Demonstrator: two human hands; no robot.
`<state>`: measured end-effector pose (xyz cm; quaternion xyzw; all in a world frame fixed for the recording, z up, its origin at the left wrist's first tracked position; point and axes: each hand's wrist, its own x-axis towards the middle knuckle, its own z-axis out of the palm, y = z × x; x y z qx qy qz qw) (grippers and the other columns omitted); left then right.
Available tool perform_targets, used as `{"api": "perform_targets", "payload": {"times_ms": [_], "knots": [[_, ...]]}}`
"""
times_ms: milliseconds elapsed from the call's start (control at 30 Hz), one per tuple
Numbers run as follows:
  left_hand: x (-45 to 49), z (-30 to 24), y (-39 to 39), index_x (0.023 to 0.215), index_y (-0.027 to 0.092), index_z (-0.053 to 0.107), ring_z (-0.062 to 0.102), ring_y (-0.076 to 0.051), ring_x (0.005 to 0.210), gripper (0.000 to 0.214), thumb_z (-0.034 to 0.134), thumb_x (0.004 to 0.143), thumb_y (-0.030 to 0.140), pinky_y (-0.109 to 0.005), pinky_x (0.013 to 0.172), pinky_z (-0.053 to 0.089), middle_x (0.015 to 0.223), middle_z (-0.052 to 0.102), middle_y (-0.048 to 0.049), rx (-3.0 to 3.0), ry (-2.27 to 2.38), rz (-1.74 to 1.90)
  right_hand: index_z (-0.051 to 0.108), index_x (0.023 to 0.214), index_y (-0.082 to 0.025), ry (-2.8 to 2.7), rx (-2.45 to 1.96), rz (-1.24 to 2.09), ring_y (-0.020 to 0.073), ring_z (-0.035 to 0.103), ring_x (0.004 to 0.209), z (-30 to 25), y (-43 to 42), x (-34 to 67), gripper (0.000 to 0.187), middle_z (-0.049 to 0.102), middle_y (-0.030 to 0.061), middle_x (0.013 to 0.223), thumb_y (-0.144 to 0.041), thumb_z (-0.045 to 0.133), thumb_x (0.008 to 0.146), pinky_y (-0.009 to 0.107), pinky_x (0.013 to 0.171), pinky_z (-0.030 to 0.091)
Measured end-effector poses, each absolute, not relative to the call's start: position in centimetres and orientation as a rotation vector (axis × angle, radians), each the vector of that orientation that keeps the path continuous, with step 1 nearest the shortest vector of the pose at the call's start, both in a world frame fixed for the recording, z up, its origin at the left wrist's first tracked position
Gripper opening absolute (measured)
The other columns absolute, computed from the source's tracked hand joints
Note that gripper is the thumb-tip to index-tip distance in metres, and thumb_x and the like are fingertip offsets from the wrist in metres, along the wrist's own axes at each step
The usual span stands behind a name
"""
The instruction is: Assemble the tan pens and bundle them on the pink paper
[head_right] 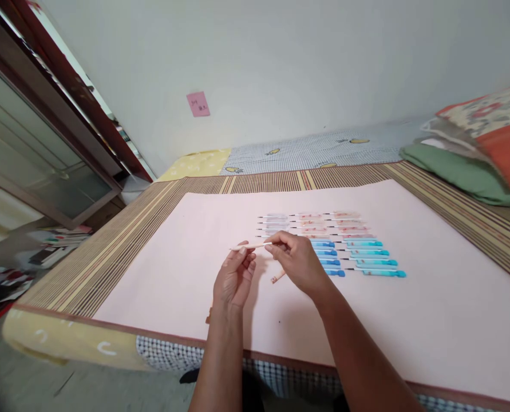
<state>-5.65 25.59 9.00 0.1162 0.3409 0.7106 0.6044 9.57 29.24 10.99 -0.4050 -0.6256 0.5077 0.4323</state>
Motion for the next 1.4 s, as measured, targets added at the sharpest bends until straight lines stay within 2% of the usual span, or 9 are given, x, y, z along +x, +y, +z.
{"api": "perform_targets", "payload": {"times_ms": [200, 433, 600, 833, 1000, 1200, 1400], "knots": [[-5.9, 9.0, 25.7, 0.093, 0.012, 0.074, 0.066, -0.007, 0.065, 0.023, 0.084, 0.073, 0.013, -0.016, 0.061, 0.051, 0.077, 0.072, -0.0024, 0.274, 0.83, 1.682, 0.067, 0.078, -0.02, -1.539, -1.058, 1.175, 0.015, 0.055, 0.065, 11.4, 29.3, 9.9, 0.029, 0.055, 0.0006, 0.07, -0.049, 0.069, 0.083, 0.026, 0.047, 0.059], [-5.3, 9.1, 25.6, 0.096, 0.013, 0.074, 0.067, -0.008, 0.066, 0.03, 0.087, 0.069, 0.015, -0.016, 0.061, 0.051, 0.08, 0.073, -0.0029, 0.342, 0.817, 1.634, 0.061, 0.068, -0.02, -1.538, -1.081, 1.22, 0.0137, 0.053, 0.058, 11.1, 29.4, 9.4, 0.04, 0.056, 0.0009, 0.067, -0.057, 0.065, 0.083, 0.026, 0.043, 0.057], [-5.5, 9.0, 25.7, 0.092, 0.013, 0.074, 0.066, -0.008, 0.065, 0.026, 0.087, 0.07, 0.018, -0.016, 0.061, 0.051, 0.08, 0.074, -0.0033, 0.326, 0.857, 1.689, 0.062, 0.071, -0.02, -1.515, -1.092, 1.194, 0.0141, 0.054, 0.061, 10.7, 29.6, 9.5, 0.039, 0.058, 0.0017, 0.07, -0.056, 0.063, 0.085, 0.025, 0.044, 0.057], [-5.3, 8.8, 25.7, 0.079, 0.012, 0.068, 0.065, -0.008, 0.061, 0.028, 0.09, 0.069, 0.027, -0.016, 0.058, 0.049, 0.074, 0.073, -0.0043, 0.28, 0.882, 1.658, 0.068, 0.088, -0.021, -1.532, -1.03, 1.311, 0.017, 0.058, 0.069, 10.5, 29.3, 9.1, 0.028, 0.06, 0.0027, 0.078, -0.048, 0.07, 0.082, 0.029, 0.045, 0.061], [-5.3, 8.8, 25.6, 0.081, 0.011, 0.068, 0.066, -0.009, 0.063, 0.03, 0.09, 0.07, 0.029, -0.017, 0.059, 0.049, 0.078, 0.074, -0.0058, 0.299, 0.88, 1.629, 0.065, 0.073, -0.019, -1.569, -1.05, 1.332, 0.0134, 0.054, 0.058, 10.3, 29.2, 8.8, 0.04, 0.06, 0.0015, 0.07, -0.057, 0.064, 0.087, 0.029, 0.045, 0.061], [-5.3, 8.7, 25.5, 0.094, 0.013, 0.072, 0.07, -0.011, 0.074, 0.031, 0.089, 0.07, 0.023, -0.018, 0.065, 0.052, 0.085, 0.075, -0.0045, 0.367, 0.826, 1.614, 0.067, 0.07, -0.017, -1.579, -1.106, 1.305, 0.012, 0.054, 0.05, 10.6, 29.3, 9.0, 0.055, 0.057, 0.0006, 0.059, -0.069, 0.059, 0.086, 0.029, 0.045, 0.061], [-5.4, 8.7, 25.4, 0.099, 0.013, 0.074, 0.071, -0.012, 0.073, 0.037, 0.089, 0.065, 0.017, -0.019, 0.067, 0.054, 0.088, 0.076, -0.005, 0.376, 0.774, 1.642, 0.066, 0.069, -0.017, -1.593, -1.099, 1.275, 0.0116, 0.053, 0.051, 10.7, 29.3, 9.0, 0.056, 0.058, 0.0012, 0.062, -0.07, 0.059, 0.085, 0.028, 0.044, 0.06]]}}
